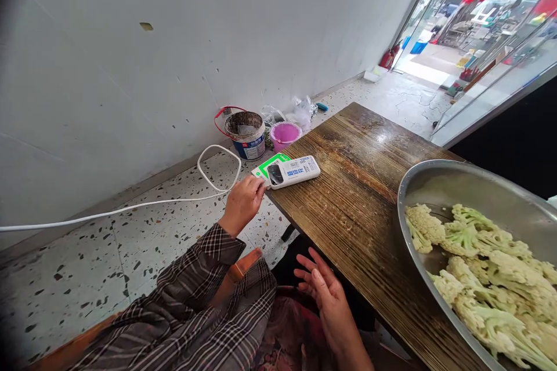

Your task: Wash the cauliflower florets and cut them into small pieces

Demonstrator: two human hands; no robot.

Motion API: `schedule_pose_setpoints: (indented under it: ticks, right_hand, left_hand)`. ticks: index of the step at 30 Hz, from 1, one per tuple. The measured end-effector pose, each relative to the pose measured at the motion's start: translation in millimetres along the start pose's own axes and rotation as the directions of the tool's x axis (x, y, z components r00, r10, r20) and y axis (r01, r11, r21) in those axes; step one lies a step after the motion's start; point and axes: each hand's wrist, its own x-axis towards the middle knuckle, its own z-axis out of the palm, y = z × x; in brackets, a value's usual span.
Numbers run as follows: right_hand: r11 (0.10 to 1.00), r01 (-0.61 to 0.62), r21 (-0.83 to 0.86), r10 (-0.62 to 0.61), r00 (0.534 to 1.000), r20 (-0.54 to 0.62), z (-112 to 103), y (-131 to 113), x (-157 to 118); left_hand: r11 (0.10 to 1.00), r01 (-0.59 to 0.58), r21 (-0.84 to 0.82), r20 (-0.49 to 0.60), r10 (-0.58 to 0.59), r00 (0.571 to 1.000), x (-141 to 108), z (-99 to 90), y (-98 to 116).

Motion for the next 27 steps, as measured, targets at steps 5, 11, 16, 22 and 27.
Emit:
schedule_pose_setpoints:
  ticks: [5,11,16,22,27]
  right_hand:
    - [0.999,0.035,-0.013,-0.036,0.999,-0.026,-9.3,-1.7,-7.9]
    - [0.996,0.022,-0.087,-0.025,0.999,-0.04,-26.0,2.3,-26.7]
    - [0.962,0.035,-0.271,-0.039,0.999,-0.012,-42.4,0.2,-44.7]
    - [0.816,0.176,-0.55,-0.254,0.965,-0.068,-59.6,-14.0,-73.0]
    - [0.592,0.165,-0.789,-0.628,0.708,-0.323,-71.3,-22.4,-83.5]
  left_hand:
    - [0.994,-0.037,-0.105,-0.075,0.03,0.997,-5.2,-4.3,1.6]
    - [0.943,-0.189,-0.273,-0.233,0.126,0.964,-24.5,-10.6,23.9]
    - [0.799,-0.336,-0.499,-0.318,0.191,0.929,-17.3,-17.5,73.5]
    - [0.516,-0.316,-0.796,-0.323,0.08,0.943,40.3,-19.8,139.8]
    - [0.304,-0.059,-0.951,-0.049,0.039,0.998,106.6,0.0,197.2]
